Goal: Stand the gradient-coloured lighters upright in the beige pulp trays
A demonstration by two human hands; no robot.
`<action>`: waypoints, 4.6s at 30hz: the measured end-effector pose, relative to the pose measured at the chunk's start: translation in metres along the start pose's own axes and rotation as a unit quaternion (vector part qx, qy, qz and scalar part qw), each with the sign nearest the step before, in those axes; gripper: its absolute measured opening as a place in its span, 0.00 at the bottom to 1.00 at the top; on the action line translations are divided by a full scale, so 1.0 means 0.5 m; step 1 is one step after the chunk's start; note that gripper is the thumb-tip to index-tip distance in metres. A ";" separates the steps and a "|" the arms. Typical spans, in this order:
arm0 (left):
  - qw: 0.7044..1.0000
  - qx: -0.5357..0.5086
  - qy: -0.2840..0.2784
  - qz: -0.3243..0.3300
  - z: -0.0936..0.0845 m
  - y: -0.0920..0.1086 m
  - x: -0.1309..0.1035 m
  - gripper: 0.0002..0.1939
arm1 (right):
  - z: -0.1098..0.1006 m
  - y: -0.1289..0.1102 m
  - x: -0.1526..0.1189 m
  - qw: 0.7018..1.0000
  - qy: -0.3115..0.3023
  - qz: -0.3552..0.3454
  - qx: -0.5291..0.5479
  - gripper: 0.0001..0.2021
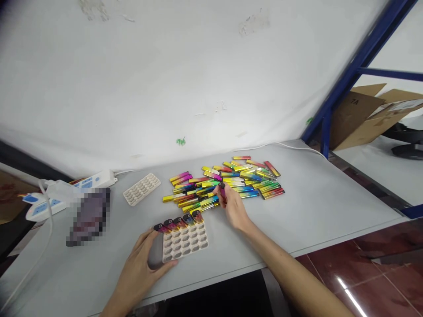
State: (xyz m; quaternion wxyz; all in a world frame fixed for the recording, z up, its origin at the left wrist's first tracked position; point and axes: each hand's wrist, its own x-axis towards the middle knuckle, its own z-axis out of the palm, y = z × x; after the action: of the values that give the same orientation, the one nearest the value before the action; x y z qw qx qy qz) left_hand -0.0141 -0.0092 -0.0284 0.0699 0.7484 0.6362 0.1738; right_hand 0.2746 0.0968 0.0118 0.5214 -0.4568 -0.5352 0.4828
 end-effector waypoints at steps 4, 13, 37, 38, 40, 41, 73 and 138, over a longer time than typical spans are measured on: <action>1.000 -0.008 0.002 0.007 0.003 -0.002 -0.001 0.37 | 0.009 -0.061 -0.059 0.986 -0.016 -0.098 -0.137 0.13; 0.998 -0.034 0.020 0.048 0.007 0.000 -0.001 0.44 | 0.123 -0.133 -0.127 0.923 -0.183 -0.187 -0.283 0.09; 0.994 -0.099 0.002 0.041 -0.014 0.021 0.007 0.41 | 0.207 -0.102 -0.134 0.778 -0.169 -0.264 -0.544 0.06; 0.994 -0.100 0.000 0.040 -0.014 0.021 0.008 0.41 | 0.207 -0.103 -0.134 0.778 -0.178 -0.260 -0.543 0.06; 0.994 -0.102 -0.002 0.036 -0.015 0.021 0.010 0.39 | 0.207 -0.104 -0.134 0.778 -0.185 -0.257 -0.543 0.07; 0.994 -0.104 -0.003 0.035 -0.015 0.021 0.010 0.39 | 0.207 -0.104 -0.133 0.779 -0.185 -0.255 -0.543 0.07; 0.999 -0.033 -0.005 0.017 -0.008 0.010 0.000 0.43 | -0.141 0.012 0.083 0.831 -0.102 -0.152 -0.526 0.13; 1.000 -0.004 -0.003 0.011 -0.001 0.009 0.000 0.42 | -0.048 -0.046 0.003 0.976 0.089 -0.100 -0.170 0.19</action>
State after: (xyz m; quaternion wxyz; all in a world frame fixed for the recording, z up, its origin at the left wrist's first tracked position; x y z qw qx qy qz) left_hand -0.0102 -0.0099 -0.0266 0.0729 0.7560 0.6268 0.1743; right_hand 0.2987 0.0966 0.0349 0.5270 -0.5241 -0.6040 0.2878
